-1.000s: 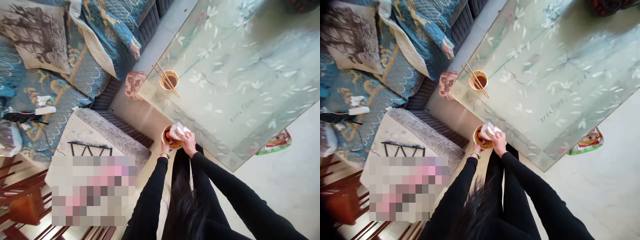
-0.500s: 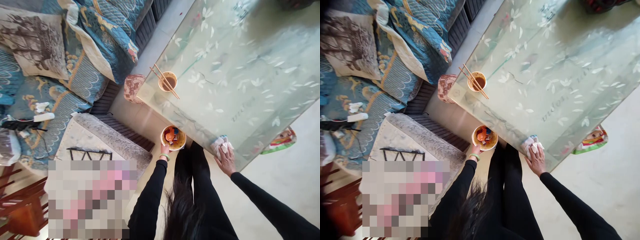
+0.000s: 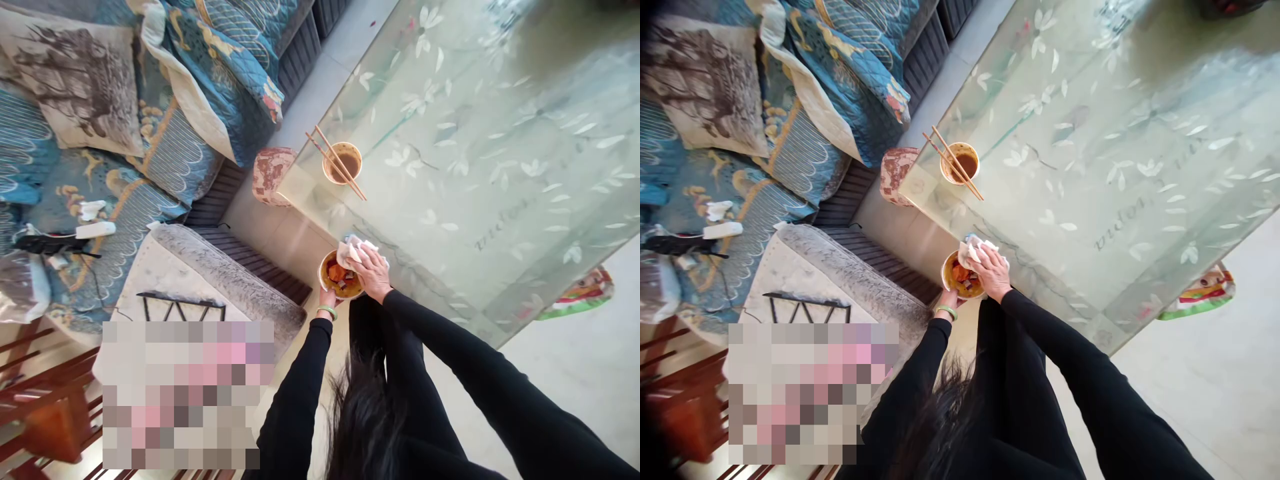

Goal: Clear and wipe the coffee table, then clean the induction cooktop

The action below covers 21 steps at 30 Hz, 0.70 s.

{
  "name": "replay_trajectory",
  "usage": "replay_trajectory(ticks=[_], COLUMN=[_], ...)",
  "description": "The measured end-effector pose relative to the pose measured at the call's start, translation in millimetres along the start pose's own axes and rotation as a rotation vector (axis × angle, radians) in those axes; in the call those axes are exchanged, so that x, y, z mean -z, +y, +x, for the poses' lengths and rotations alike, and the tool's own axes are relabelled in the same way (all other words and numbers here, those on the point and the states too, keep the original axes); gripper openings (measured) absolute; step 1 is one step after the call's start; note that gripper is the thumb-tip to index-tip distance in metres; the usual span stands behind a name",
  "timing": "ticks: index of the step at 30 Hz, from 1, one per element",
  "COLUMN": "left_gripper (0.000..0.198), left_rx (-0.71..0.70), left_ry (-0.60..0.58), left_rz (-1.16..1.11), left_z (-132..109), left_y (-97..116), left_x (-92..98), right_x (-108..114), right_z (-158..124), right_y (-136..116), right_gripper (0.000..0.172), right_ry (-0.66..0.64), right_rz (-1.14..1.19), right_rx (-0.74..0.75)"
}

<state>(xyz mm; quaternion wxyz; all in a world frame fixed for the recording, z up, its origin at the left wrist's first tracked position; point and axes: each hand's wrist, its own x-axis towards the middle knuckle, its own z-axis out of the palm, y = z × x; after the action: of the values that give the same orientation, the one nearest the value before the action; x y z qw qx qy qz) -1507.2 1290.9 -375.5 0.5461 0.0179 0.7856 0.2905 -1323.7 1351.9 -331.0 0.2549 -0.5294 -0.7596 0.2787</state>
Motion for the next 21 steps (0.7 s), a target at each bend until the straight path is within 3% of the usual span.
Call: replay_trajectory(ticks=[3, 5, 7, 10, 12, 13, 14, 16, 21], left_gripper=[0.055, 0.054, 0.055, 0.056, 0.056, 0.056, 0.055, 0.056, 0.058], left_rx=[-0.02, -0.025, -0.024, -0.002, 0.015, 0.021, 0.026, 0.033, 0.039], left_ry=[0.005, 0.002, -0.004, 0.002, 0.011, 0.014, 0.016, 0.024, 0.051], left_rz=[0.008, 0.006, 0.003, -0.005, -0.013, -0.019, -0.024, -0.035, -0.068], left_z=[-5.8, -9.3, -11.3, -10.6, -8.0, -6.5, -5.0, -2.6, -1.0], left_y=[9.1, 14.1, 17.9, 20.1, 19.5, 18.9, 18.2, 17.6, 23.8], left_x=[0.4, 0.7, 0.8, 0.6, 0.8, 1.1, 1.6, 2.9, 4.0], right_x=[-1.6, 14.0, 41.8, 87.6, 103.4, 103.9, 99.4, 78.9, 18.7], right_z=[27.6, 16.2, -25.9, -118.4, -161.1, -167.4, -161.9, -118.2, 59.9], right_y=[-30.8, -39.2, -27.8, 22.7, 59.6, 72.8, 80.5, 77.8, 10.0], right_gripper=[0.037, 0.036, 0.037, 0.045, 0.052, 0.055, 0.058, 0.06, 0.056], right_ry=[0.013, 0.038, 0.122, 0.304, 0.274, 0.244, 0.196, 0.088, -0.046], right_rz=[0.209, 0.27, 0.279, 0.138, 0.006, -0.048, -0.093, -0.165, -0.239], right_rx=[0.021, 0.021, -0.035, -0.22, -0.233, -0.211, -0.173, -0.079, 0.074])
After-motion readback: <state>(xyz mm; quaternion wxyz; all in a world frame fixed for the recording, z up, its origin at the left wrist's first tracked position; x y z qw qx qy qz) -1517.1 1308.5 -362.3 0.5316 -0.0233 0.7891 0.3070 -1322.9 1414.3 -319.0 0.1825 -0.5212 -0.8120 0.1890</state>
